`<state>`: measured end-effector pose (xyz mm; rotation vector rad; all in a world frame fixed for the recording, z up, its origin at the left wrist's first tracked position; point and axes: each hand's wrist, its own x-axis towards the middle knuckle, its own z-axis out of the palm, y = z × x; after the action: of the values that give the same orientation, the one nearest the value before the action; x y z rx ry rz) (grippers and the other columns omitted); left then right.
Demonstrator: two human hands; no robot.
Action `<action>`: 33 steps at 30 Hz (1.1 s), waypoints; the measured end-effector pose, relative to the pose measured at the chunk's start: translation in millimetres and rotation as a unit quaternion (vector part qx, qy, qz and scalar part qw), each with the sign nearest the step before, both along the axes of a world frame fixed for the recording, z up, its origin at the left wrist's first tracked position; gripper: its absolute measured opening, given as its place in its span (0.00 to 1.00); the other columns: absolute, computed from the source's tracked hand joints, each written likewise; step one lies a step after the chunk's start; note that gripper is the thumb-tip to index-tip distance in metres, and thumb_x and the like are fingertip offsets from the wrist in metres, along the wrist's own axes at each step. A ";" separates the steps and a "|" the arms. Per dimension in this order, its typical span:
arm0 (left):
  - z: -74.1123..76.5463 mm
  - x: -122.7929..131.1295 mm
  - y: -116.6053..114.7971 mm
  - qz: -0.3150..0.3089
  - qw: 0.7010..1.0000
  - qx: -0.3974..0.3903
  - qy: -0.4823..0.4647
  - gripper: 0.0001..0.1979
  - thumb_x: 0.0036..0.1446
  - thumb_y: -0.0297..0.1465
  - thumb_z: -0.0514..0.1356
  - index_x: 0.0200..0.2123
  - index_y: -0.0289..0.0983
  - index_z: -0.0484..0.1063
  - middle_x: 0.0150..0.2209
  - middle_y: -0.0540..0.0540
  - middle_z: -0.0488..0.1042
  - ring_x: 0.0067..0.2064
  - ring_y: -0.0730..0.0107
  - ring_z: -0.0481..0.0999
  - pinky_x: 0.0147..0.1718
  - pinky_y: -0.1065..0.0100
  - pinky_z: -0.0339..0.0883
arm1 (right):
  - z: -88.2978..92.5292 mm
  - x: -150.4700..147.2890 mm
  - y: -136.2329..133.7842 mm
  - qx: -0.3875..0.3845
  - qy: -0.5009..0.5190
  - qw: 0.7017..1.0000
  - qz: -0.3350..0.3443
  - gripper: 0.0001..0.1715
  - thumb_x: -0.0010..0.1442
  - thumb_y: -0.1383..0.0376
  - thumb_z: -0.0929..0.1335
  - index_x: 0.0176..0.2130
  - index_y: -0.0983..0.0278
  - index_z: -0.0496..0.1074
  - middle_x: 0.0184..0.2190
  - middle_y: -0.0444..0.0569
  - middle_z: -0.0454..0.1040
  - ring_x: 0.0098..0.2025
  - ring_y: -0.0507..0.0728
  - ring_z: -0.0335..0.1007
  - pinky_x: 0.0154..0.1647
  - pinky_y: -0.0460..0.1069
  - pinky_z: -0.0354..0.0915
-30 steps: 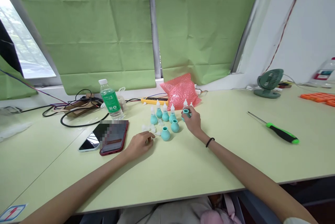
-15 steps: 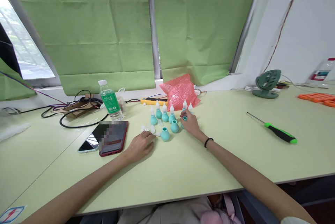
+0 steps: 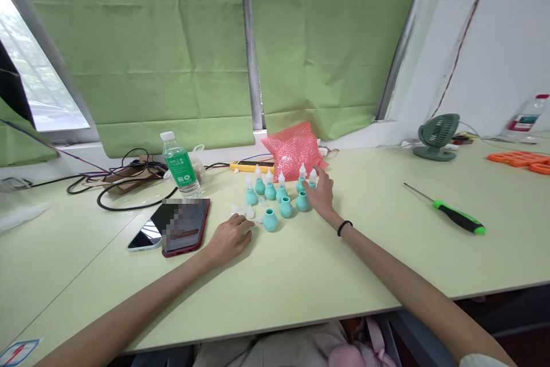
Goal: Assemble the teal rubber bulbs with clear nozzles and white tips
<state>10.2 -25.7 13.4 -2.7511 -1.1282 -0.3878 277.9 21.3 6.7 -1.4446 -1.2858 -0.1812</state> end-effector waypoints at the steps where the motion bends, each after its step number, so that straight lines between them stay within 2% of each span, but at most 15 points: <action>1: 0.0 0.0 0.0 -0.001 1.000 0.000 0.001 0.13 0.53 0.29 0.46 0.40 0.37 0.64 0.35 0.44 0.66 0.39 0.64 0.63 0.30 0.67 0.61 | -2.8 2.3 2.4 -0.014 0.025 1.000 0.008 0.29 0.45 0.62 0.63 0.48 0.60 0.53 0.43 0.50 0.61 0.43 0.58 0.57 0.41 0.54 0.55; 4: 0.3 -0.1 -0.1 -0.001 1.000 -0.001 0.005 0.12 0.53 0.30 0.46 0.39 0.37 0.64 0.34 0.44 0.67 0.39 0.64 0.64 0.30 0.68 0.61 | -11.0 7.7 7.9 -0.038 0.089 0.995 0.011 0.30 0.45 0.62 0.63 0.48 0.61 0.52 0.38 0.50 0.65 0.35 0.57 0.61 0.33 0.51 0.58; 7: 0.8 -0.2 -0.5 -0.003 1.000 -0.001 0.004 0.12 0.53 0.30 0.46 0.39 0.37 0.65 0.34 0.44 0.67 0.38 0.64 0.64 0.30 0.68 0.61 | -14.3 10.3 10.4 -0.038 0.101 0.994 0.012 0.19 0.46 0.62 0.63 0.40 0.64 0.60 0.32 0.49 0.67 0.30 0.56 0.62 0.30 0.51 0.59; 9: 0.8 -0.1 -0.7 -0.005 1.000 0.000 -0.002 0.12 0.53 0.30 0.46 0.39 0.36 0.65 0.34 0.44 0.67 0.38 0.64 0.64 0.30 0.68 0.61 | -11.8 9.7 9.5 -0.023 0.100 0.995 0.005 0.15 0.47 0.61 0.62 0.37 0.65 0.62 0.31 0.50 0.66 0.31 0.56 0.61 0.31 0.52 0.59; 11: 0.7 0.3 -1.0 -0.003 1.000 0.003 -0.015 0.12 0.53 0.30 0.46 0.39 0.36 0.65 0.33 0.44 0.67 0.38 0.64 0.64 0.29 0.68 0.61 | -5.4 6.2 5.7 0.005 0.100 0.995 -0.011 0.16 0.50 0.60 0.60 0.39 0.65 0.60 0.34 0.51 0.65 0.35 0.56 0.60 0.35 0.53 0.58; 14: 1.9 0.3 -2.5 -0.001 0.998 0.002 -0.061 0.12 0.53 0.31 0.46 0.39 0.36 0.65 0.34 0.44 0.68 0.38 0.64 0.64 0.29 0.68 0.60 | 7.3 -6.0 -5.8 0.096 0.077 0.992 -0.022 0.19 0.54 0.59 0.58 0.44 0.64 0.57 0.39 0.51 0.62 0.40 0.56 0.58 0.40 0.53 0.56; 17: 5.9 -1.3 -5.8 -0.017 0.990 -0.014 -0.137 0.12 0.54 0.33 0.46 0.37 0.37 0.65 0.33 0.46 0.69 0.37 0.66 0.65 0.31 0.68 0.60 | 15.8 -25.5 -23.9 0.164 0.043 0.985 0.032 0.18 0.56 0.61 0.57 0.47 0.63 0.55 0.37 0.50 0.63 0.36 0.54 0.61 0.37 0.51 0.59; 20: 10.5 -4.0 -9.8 -0.051 0.977 -0.036 -0.203 0.12 0.54 0.35 0.47 0.36 0.36 0.65 0.30 0.47 0.68 0.35 0.69 0.65 0.32 0.69 0.59 | 17.3 -48.4 -47.1 0.167 -0.044 0.976 0.130 0.17 0.56 0.64 0.58 0.47 0.62 0.56 0.32 0.48 0.67 0.29 0.53 0.64 0.30 0.48 0.61; 24: 12.0 -5.5 -13.8 -0.107 0.960 -0.063 -0.250 0.11 0.52 0.35 0.49 0.34 0.35 0.64 0.29 0.47 0.67 0.32 0.70 0.65 0.30 0.71 0.58 | 15.8 -75.8 -75.8 0.168 -0.243 0.923 0.246 0.15 0.50 0.67 0.65 0.40 0.64 0.62 0.30 0.48 0.71 0.28 0.52 0.67 0.28 0.46 0.60; 26: 11.4 -4.4 -15.2 -0.130 0.953 -0.084 -0.261 0.11 0.52 0.36 0.49 0.32 0.34 0.63 0.27 0.47 0.66 0.29 0.72 0.64 0.28 0.71 0.57 | 15.0 -84.7 -83.8 0.151 -0.286 0.907 0.270 0.11 0.49 0.66 0.66 0.35 0.65 0.64 0.25 0.47 0.71 0.26 0.52 0.66 0.25 0.46 0.59; 28: 11.0 -2.3 -16.2 -0.136 0.946 -0.128 -0.265 0.13 0.54 0.36 0.46 0.27 0.34 0.63 0.23 0.49 0.64 0.26 0.74 0.62 0.27 0.72 0.55 | 13.5 -89.0 -86.6 0.114 -0.305 0.904 0.278 0.08 0.49 0.64 0.65 0.32 0.65 0.65 0.21 0.46 0.70 0.23 0.52 0.65 0.22 0.46 0.56; 31: 10.7 0.9 -17.2 -0.124 0.932 -0.208 -0.268 0.20 0.58 0.36 0.39 0.21 0.34 0.61 0.20 0.51 0.62 0.23 0.77 0.60 0.25 0.73 0.53 | 9.8 -89.2 -85.2 0.072 -0.309 0.905 0.284 0.08 0.50 0.63 0.64 0.30 0.65 0.66 0.21 0.46 0.70 0.23 0.51 0.64 0.22 0.46 0.55; 33: 10.0 2.2 -17.2 -0.121 0.920 -0.249 -0.278 0.21 0.58 0.37 0.38 0.20 0.34 0.60 0.19 0.51 0.61 0.22 0.77 0.59 0.25 0.73 0.53 | 6.8 -88.3 -84.0 0.051 -0.304 0.904 0.295 0.08 0.50 0.63 0.64 0.30 0.66 0.66 0.21 0.47 0.70 0.23 0.52 0.64 0.22 0.46 0.56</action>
<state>12.4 -42.9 23.4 -3.3643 -1.1091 -1.1138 189.7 -62.7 13.5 -0.8657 -2.1339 -0.2991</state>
